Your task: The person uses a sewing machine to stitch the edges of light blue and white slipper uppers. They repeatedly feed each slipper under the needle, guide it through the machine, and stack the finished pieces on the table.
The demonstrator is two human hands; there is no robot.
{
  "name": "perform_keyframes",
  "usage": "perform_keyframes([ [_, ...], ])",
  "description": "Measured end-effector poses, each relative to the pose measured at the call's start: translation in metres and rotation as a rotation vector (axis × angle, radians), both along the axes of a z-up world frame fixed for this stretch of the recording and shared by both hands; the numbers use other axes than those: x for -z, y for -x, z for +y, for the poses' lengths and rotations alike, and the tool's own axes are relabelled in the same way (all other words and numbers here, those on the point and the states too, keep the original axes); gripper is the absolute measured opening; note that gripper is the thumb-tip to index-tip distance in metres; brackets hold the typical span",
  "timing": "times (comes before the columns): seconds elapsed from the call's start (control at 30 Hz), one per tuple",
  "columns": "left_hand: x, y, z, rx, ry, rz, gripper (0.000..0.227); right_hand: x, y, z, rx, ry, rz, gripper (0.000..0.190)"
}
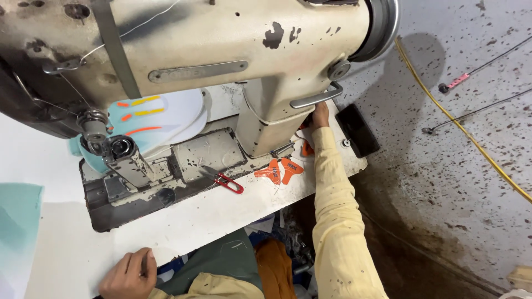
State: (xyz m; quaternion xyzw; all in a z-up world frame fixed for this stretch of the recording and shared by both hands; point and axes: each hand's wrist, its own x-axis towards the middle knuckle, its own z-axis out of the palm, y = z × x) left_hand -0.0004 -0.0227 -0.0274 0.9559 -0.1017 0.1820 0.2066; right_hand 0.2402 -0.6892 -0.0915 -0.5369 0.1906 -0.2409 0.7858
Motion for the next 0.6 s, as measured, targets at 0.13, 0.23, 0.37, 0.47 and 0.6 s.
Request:
perform_keyframes([
  [0.13,-0.003,0.001,-0.003,0.017,-0.041,-0.027,0.007,0.021,0.001,-0.013,-0.030,0.003,-0.028,0.045],
  [0.23,-0.004,0.001,-0.005,0.011,-0.026,-0.061,0.008,0.017,0.004,-0.009,-0.040,0.024,-0.047,0.045],
  [0.37,-0.007,0.001,-0.003,0.021,-0.037,-0.035,0.009,-0.001,0.013,0.007,-0.031,-0.011,-0.025,0.044],
  [0.47,-0.004,0.000,-0.002,0.019,-0.032,-0.004,0.010,-0.010,0.014,0.013,-0.025,-0.008,0.001,0.041],
  [0.6,-0.003,0.001,-0.001,0.034,-0.015,-0.023,0.011,-0.008,0.014,0.013,-0.049,-0.002,-0.022,0.037],
])
